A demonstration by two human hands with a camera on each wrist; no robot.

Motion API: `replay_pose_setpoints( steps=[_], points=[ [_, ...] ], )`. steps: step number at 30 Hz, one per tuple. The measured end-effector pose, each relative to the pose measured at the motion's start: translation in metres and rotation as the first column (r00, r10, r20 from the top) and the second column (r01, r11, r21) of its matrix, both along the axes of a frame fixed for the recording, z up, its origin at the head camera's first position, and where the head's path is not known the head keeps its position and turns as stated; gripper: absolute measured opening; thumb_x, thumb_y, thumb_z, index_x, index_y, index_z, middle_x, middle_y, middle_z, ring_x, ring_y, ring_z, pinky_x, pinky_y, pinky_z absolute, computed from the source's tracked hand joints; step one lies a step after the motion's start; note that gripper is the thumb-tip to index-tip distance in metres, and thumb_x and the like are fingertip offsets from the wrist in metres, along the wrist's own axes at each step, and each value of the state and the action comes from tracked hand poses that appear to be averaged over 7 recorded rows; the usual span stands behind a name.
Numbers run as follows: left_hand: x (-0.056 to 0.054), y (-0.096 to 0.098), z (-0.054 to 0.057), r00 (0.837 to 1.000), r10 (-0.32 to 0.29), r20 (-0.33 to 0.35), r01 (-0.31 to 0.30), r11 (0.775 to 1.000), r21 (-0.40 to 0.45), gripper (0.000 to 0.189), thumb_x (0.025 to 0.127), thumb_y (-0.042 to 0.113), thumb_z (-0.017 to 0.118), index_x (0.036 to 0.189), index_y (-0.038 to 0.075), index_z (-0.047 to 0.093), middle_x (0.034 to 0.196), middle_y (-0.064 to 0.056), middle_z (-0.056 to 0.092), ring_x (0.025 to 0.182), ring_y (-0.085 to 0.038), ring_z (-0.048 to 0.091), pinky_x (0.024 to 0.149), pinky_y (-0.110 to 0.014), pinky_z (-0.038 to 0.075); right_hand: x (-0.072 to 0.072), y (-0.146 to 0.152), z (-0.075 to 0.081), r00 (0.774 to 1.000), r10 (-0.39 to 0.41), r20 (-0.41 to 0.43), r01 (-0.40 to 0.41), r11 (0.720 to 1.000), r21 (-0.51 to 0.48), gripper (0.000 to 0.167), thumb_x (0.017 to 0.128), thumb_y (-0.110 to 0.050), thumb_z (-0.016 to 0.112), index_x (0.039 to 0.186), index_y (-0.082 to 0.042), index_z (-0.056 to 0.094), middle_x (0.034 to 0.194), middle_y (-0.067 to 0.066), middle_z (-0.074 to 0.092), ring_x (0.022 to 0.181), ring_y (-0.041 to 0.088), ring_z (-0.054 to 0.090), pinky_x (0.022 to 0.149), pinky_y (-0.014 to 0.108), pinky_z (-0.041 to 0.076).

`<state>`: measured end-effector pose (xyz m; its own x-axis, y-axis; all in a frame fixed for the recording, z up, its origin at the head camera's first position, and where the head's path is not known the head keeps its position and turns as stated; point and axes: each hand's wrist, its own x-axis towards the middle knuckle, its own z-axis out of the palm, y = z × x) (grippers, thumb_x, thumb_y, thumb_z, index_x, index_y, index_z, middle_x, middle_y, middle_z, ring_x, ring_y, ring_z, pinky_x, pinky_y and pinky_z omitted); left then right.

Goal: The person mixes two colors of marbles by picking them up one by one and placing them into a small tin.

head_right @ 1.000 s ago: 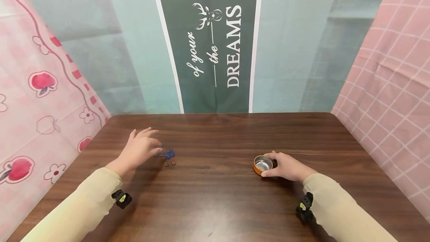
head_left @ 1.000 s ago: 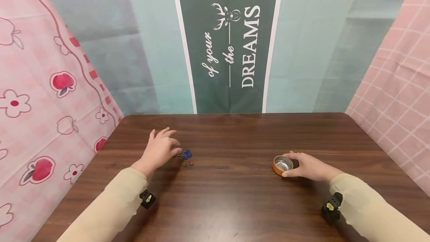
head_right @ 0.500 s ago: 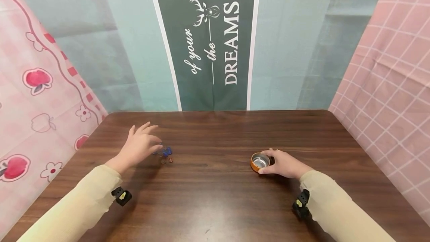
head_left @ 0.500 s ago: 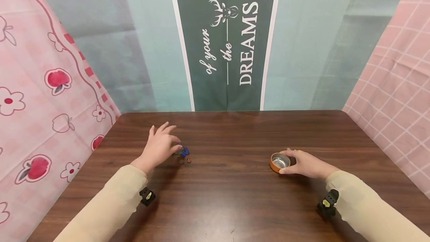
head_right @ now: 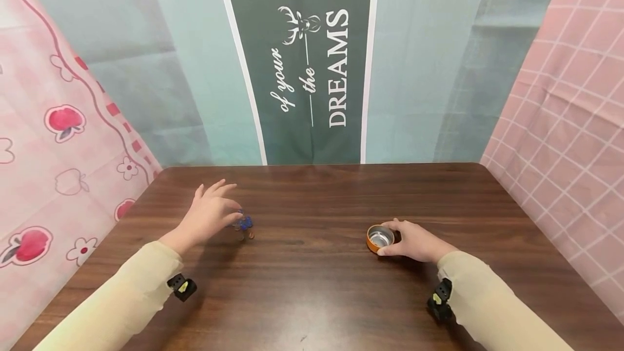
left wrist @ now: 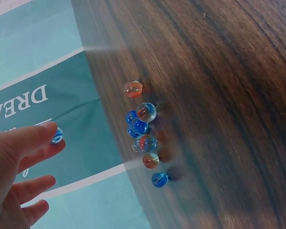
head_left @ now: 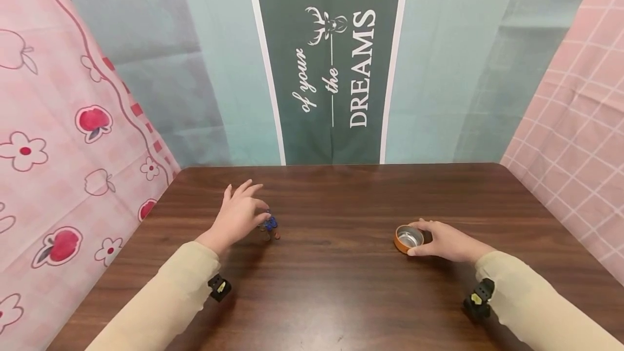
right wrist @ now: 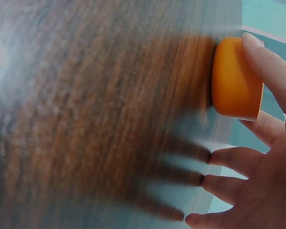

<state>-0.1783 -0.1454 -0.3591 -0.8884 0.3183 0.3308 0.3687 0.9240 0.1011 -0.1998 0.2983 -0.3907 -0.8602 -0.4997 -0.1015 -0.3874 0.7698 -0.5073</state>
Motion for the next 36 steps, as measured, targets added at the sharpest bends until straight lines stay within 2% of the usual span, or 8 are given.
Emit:
replay_pose_setpoints(
  steps=[8,18,30,36],
  points=[
    [0.0,0.005,0.003,0.999,-0.031,-0.01,0.031,0.999,-0.01,0.01,0.079,0.025,0.075,0.086,0.017,0.075,0.133,-0.015,0.051,0.132,-0.036,0.032,0.099,-0.068,0.014,-0.001,0.0,-0.001,1.0,-0.002,-0.001,0.002,1.0,-0.004,0.072,0.075,-0.045,0.074,0.125,0.003,0.054,0.133,0.04,0.035,0.123,0.055,0.031,0.093,0.062,0.033],
    [0.001,0.009,0.004,0.999,-0.033,0.013,0.033,0.999,0.002,0.012,0.079,0.024,0.075,0.089,0.017,0.075,0.133,-0.014,0.051,0.132,-0.034,0.032,0.101,-0.067,0.013,-0.003,-0.002,-0.004,1.0,0.003,-0.01,-0.004,1.0,-0.013,0.071,0.076,-0.044,0.074,0.125,0.003,0.054,0.132,0.04,0.036,0.123,0.055,0.031,0.094,0.063,0.032],
    [0.005,0.011,0.004,0.999,-0.047,0.007,0.047,0.999,-0.013,0.008,0.08,0.023,0.074,0.086,0.019,0.075,0.132,-0.012,0.052,0.131,-0.033,0.034,0.102,-0.065,0.015,-0.002,-0.001,-0.005,1.0,0.005,-0.008,-0.005,1.0,-0.004,0.072,0.076,-0.044,0.073,0.126,0.004,0.053,0.132,0.041,0.035,0.122,0.057,0.031,0.092,0.063,0.033],
    [0.002,0.014,0.006,0.998,-0.054,0.01,0.054,0.998,-0.014,0.009,0.081,0.024,0.074,0.088,0.019,0.075,0.133,-0.012,0.052,0.132,-0.033,0.034,0.102,-0.065,0.014,-0.003,0.003,-0.003,1.0,-0.003,-0.011,0.003,1.0,0.008,0.074,0.076,-0.046,0.073,0.127,0.004,0.053,0.133,0.041,0.034,0.122,0.056,0.032,0.092,0.063,0.033]
  ],
)
